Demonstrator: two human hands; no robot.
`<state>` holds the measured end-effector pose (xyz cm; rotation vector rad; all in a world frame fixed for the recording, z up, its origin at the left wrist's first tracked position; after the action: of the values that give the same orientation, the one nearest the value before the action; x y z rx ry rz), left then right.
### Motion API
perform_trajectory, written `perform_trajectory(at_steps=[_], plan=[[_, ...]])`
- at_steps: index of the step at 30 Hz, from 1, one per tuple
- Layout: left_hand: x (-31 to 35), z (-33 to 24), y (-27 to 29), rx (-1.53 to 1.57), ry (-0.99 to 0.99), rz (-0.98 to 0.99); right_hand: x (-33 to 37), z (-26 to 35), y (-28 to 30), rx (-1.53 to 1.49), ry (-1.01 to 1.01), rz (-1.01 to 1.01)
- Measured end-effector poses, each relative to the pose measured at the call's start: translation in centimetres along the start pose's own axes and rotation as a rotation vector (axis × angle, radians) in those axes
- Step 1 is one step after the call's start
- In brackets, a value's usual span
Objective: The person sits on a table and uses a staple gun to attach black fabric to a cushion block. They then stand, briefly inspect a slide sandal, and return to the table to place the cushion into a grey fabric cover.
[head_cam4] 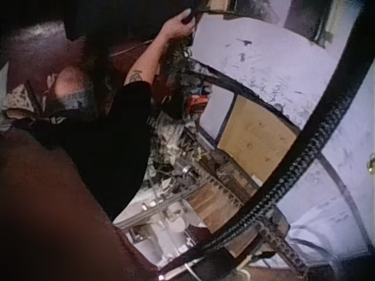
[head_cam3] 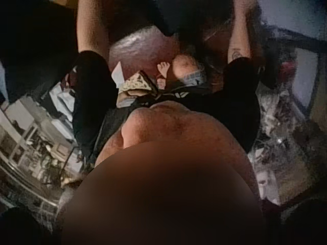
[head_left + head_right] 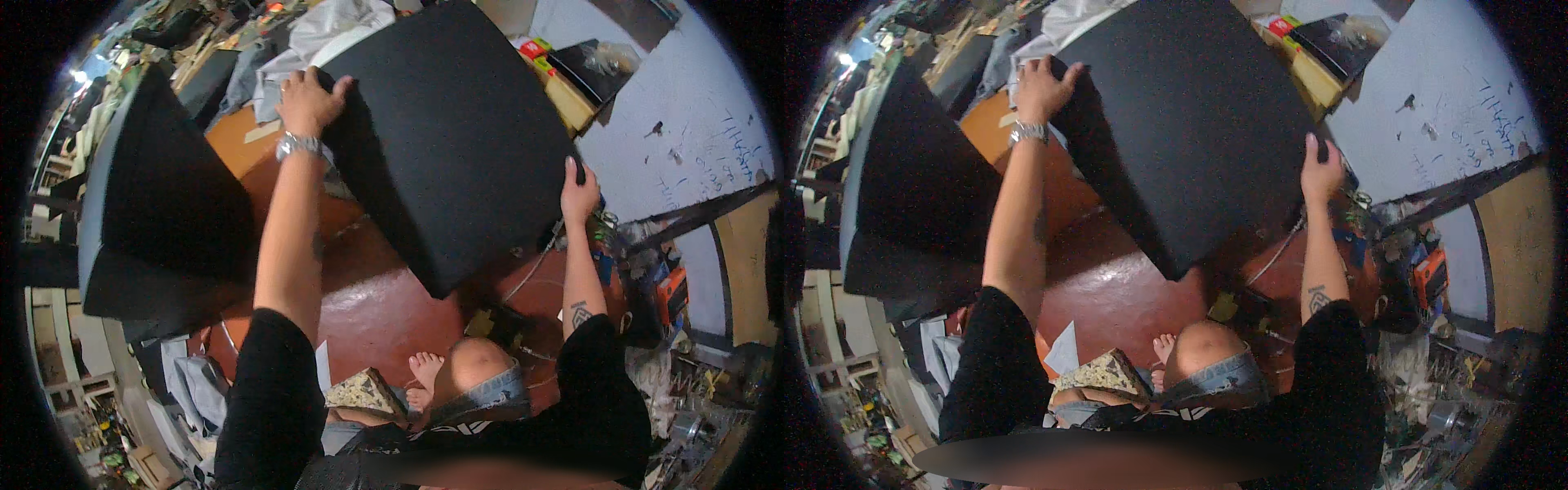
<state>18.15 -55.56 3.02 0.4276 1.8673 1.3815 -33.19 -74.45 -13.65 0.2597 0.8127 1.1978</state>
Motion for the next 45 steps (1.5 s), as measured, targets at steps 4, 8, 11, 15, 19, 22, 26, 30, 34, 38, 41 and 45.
perform_trajectory(at_steps=[4, 8, 11, 15, 19, 22, 26, 30, 34, 38, 41, 45], plan=[[8.8, -3.6, 9.5, 0.017, -0.056, -0.247, 2.3, -3.7, 3.3, -0.158, -0.170, 0.021], [17.5, -4.7, 15.2, 0.094, -0.036, -0.338, 6.2, -6.2, 7.9, -0.497, -0.500, -0.067], [23.2, -2.2, 18.3, 0.118, -0.017, -0.398, 8.7, -5.4, 11.3, -0.557, -0.505, -0.046], [34.0, 4.3, 21.6, 0.083, 0.062, -0.450, 9.7, -1.0, 12.8, -0.660, -0.292, 0.021], [46.1, 12.5, 20.8, 0.094, 0.294, -0.262, 11.0, 5.6, 13.5, -0.661, 0.039, 0.007], [53.0, 20.2, 17.9, 0.371, 0.539, -0.034, 13.7, 10.8, 14.6, -0.738, 0.239, 0.033], [65.0, 28.2, 13.6, 1.257, 1.167, 0.035, 18.4, 17.2, 16.3, -0.775, 0.412, -0.038], [75.5, 36.0, 17.7, 1.180, 1.533, -0.527, 22.6, 22.9, 14.8, -0.743, 0.507, 0.428], [75.0, 41.4, 25.5, 0.987, 1.384, -0.798, 23.4, 25.5, 12.7, -0.597, 0.404, 0.565], [66.0, 38.1, 30.8, 0.815, 1.011, -0.740, 23.8, 28.3, 12.9, -0.538, 0.485, 0.610], [59.1, 29.9, 31.9, 1.007, 0.696, -0.591, 25.8, 32.2, 15.6, -0.731, 0.589, 0.593], [51.8, 18.6, 34.1, 0.965, 0.365, -0.425, 32.1, 39.7, 21.2, -0.938, 0.748, 0.476]])
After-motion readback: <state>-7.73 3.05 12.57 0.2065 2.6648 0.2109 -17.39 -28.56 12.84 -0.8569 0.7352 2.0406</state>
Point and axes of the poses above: each hand's wrist, its own x-axis away from the middle knuckle, its own y-axis out of the back of the hand, z = x × y, the point moved 6 cm from there along -x, towards the middle knuckle, and after that the axes turned 1 degree about y, right-handed, at the moved point
